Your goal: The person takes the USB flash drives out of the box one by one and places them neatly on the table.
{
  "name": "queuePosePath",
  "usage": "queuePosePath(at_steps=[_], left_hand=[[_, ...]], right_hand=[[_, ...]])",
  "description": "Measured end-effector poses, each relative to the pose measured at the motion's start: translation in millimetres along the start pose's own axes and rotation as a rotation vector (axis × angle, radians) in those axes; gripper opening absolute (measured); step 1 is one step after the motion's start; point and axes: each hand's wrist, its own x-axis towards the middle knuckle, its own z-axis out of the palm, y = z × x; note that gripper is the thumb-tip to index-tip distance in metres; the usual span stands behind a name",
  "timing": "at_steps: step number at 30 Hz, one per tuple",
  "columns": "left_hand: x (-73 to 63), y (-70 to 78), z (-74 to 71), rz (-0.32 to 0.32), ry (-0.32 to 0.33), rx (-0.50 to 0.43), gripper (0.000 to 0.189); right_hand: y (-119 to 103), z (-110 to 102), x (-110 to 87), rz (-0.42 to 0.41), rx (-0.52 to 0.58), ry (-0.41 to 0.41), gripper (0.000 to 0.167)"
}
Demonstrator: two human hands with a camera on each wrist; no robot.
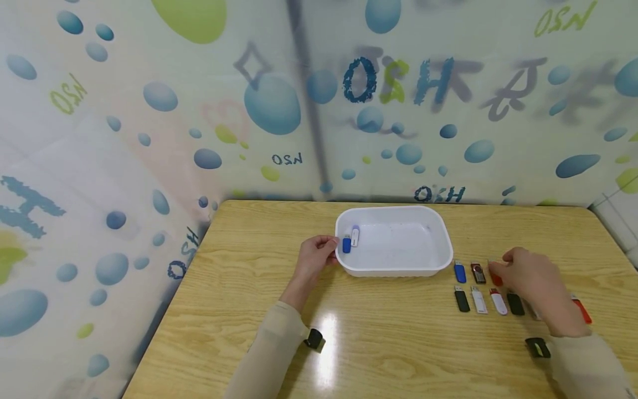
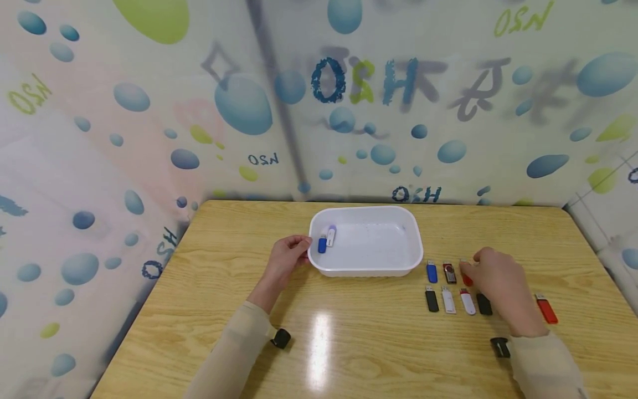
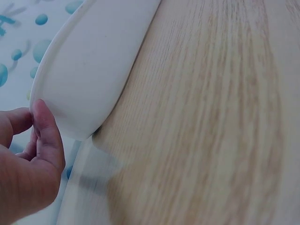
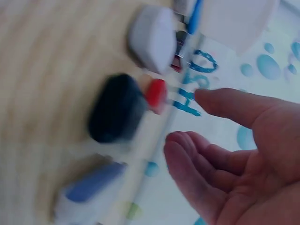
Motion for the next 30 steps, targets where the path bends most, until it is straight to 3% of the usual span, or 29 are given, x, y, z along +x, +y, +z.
queuePosePath(at_steps=[3,6,10,18,25,30], left_hand=[[-0.3,0.5,-0.9,-0.003,0.004,-0.003,0.027],[-0.5,0.8,-1.5,-0.002,0.010,0.002,0.026],[-0.5,1.7,-1.7,0.002,0.009,0.007,0.026],[1.5,2.3,-1.5,-0.012,-0.001,-0.002,0.028],[2.2,1.0,-0.4,-0.027,0.008,-0.007,0.028],[-0.6,2.0,0.3,-0.029,0.005,-0.010,0.027]], right_hand=[[-3.8,-4.4,-5.0,-0.054,0.035,0.155,0.050],[-8.7,-6.8,-9.6,-0.152,0.074,0.303,0.040],[-18.4,-8.3,-13.9,-0.233,0.119,0.390,0.033],[-49.8,-4.7,-18.5,-0.318,0.176,0.356,0.037],[-94.0,6.9,-14.3,-0.441,0.217,0.312,0.033],[-125.3,11.2,-9.7,-0.532,0.180,0.239,0.032]])
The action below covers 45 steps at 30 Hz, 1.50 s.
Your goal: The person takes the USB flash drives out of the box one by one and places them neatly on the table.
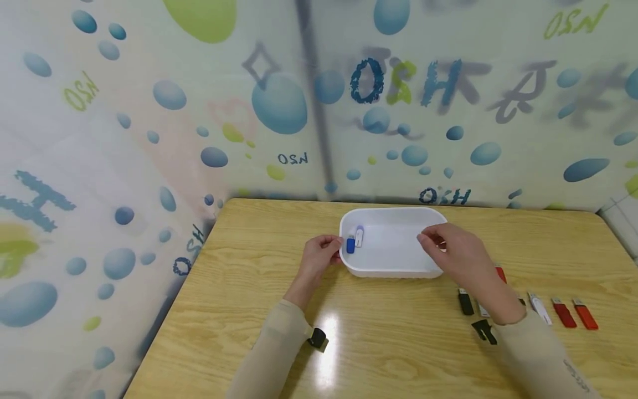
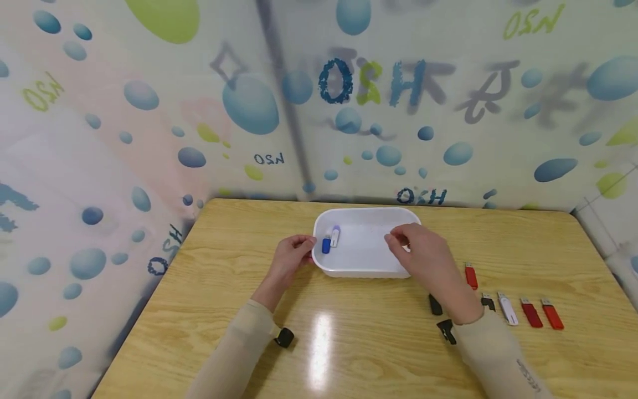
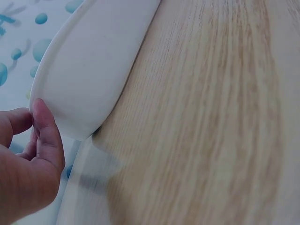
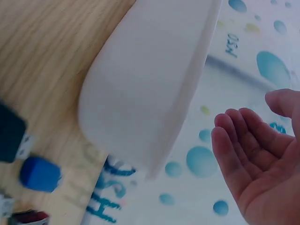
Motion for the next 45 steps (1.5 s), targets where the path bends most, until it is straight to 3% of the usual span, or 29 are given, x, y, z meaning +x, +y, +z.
queuePosePath(at_steps=[5,11,18,26,30,35,40,45], left_hand=[[0.1,0.6,-0.5,0.003,-0.004,0.013,0.029],[1.1,0.8,-0.9,0.010,0.002,0.016,0.028],[1.8,2.2,-1.8,0.002,0.009,0.016,0.026],[3.4,3.6,-1.9,0.016,-0.007,0.020,0.024],[2.2,2.1,-1.6,0.018,-0.021,0.022,0.023],[-0.9,0.5,-0.8,0.020,-0.020,-0.002,0.023],[-3.1,-1.8,-0.4,0.004,-0.015,0.005,0.022],[-2.9,-0.3,-0.2,0.043,-0.020,-0.015,0.023]], right_hand=[[-18.3,4.1,16.6,-0.100,-0.083,-0.093,0.037],[-30.9,1.1,38.2,-0.289,-0.222,-0.100,0.026],[-37.7,3.9,67.9,-0.472,-0.254,-0.224,0.018],[-43.1,24.5,93.5,-0.601,-0.332,-0.333,0.023],[-46.3,35.7,102.7,-0.633,-0.400,-0.363,0.026],[-49.0,49.5,113.4,-0.597,-0.454,-0.478,0.029],[-47.4,61.1,118.2,-0.539,-0.403,-0.590,0.033],[-47.1,67.7,122.5,-0.569,-0.339,-0.601,0.033]])
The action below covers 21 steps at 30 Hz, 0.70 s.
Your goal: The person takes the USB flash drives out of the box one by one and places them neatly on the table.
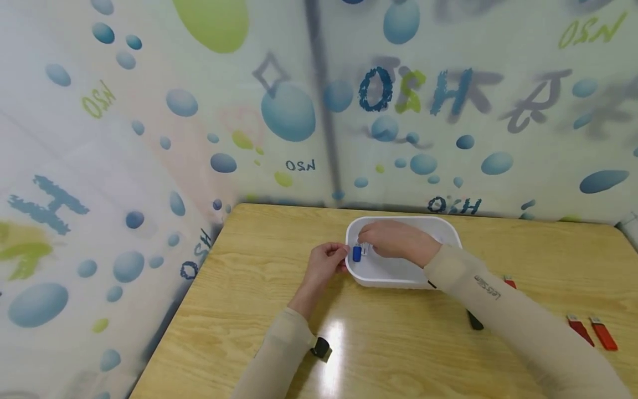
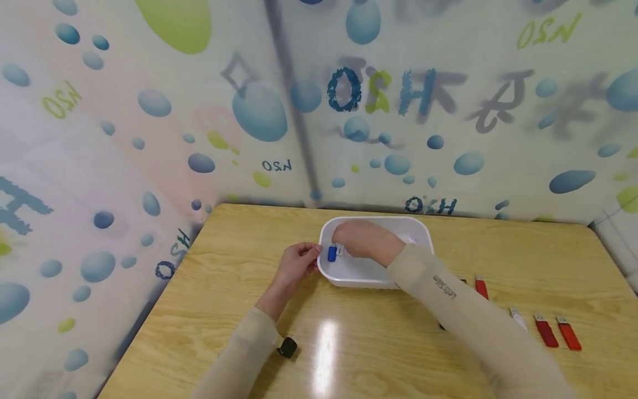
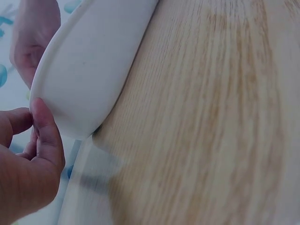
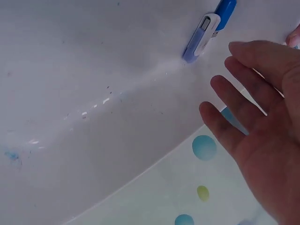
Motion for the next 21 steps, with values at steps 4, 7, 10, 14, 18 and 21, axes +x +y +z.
queuePosePath(at_steps=[4,7,10,14,18,21], left_hand=[[0.1,0.2,-0.2,-0.003,-0.003,-0.006,0.025],[0.1,1.0,-0.9,-0.010,0.000,0.002,0.025],[1.0,0.9,-1.5,-0.010,0.008,0.010,0.025],[2.1,-1.4,-0.8,-0.005,0.007,-0.001,0.024],[2.8,-2.8,0.7,0.007,0.001,-0.024,0.023],[3.4,-2.1,1.4,0.010,0.006,-0.027,0.022]], right_hand=[[0.7,1.0,3.7,0.043,-0.004,-0.054,0.036],[0.5,-2.3,5.8,0.090,-0.018,-0.119,0.039],[0.2,-6.2,7.6,0.097,-0.035,-0.163,0.041],[1.9,-5.7,10.2,0.067,-0.044,-0.180,0.040],[7.5,1.1,12.4,0.006,-0.084,-0.154,0.036],[11.7,5.6,11.9,-0.006,-0.105,-0.139,0.033]])
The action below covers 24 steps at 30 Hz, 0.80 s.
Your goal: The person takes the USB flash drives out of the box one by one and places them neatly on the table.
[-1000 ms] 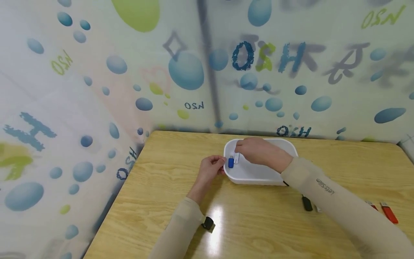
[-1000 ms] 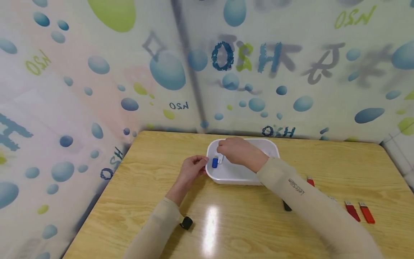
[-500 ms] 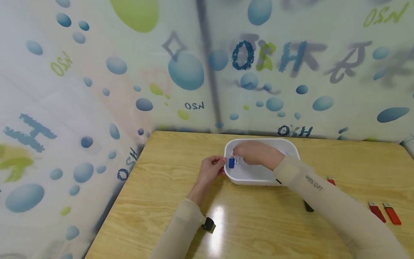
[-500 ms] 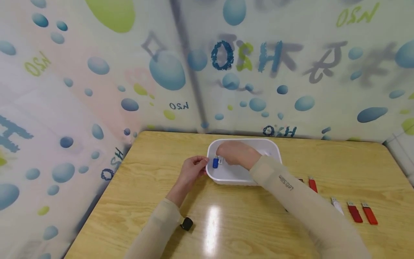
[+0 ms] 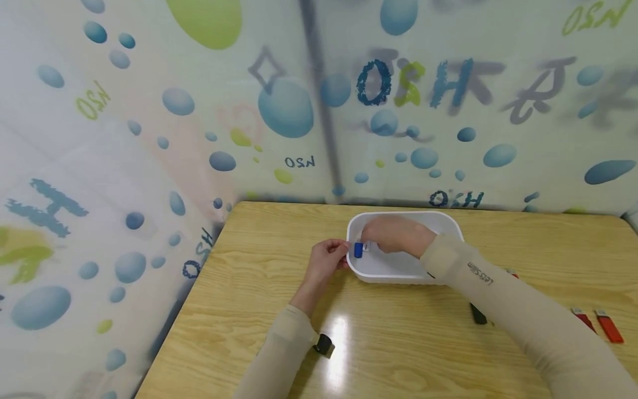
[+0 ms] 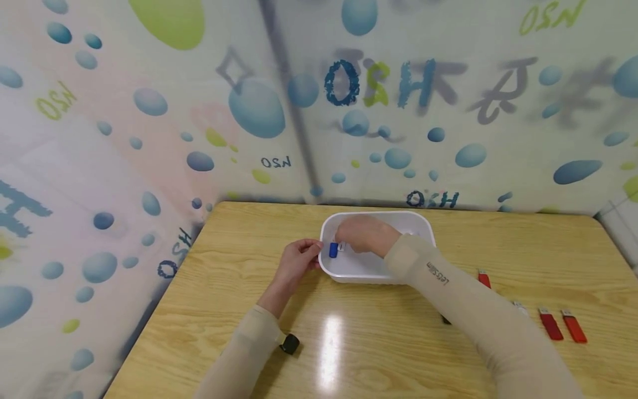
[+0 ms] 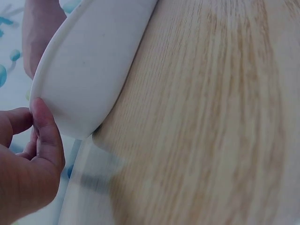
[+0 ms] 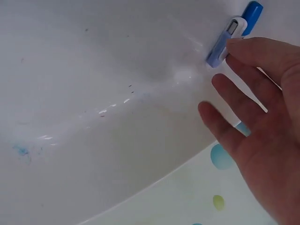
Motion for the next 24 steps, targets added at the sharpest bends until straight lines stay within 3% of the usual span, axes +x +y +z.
queuePosePath(at_steps=[11,15,24], left_hand=[[-0.3,1.6,-0.8,0.013,0.007,0.012,0.024],[-2.1,4.1,-0.2,0.004,0.004,0.012,0.022],[0.2,2.2,1.5,-0.019,0.006,0.023,0.023]], right_hand=[[3.1,-0.1,2.3,-0.029,-0.042,0.005,0.009],[2.9,2.1,6.8,-0.050,-0.051,0.011,0.007],[2.4,10.4,11.3,0.005,-0.051,-0.027,0.009]])
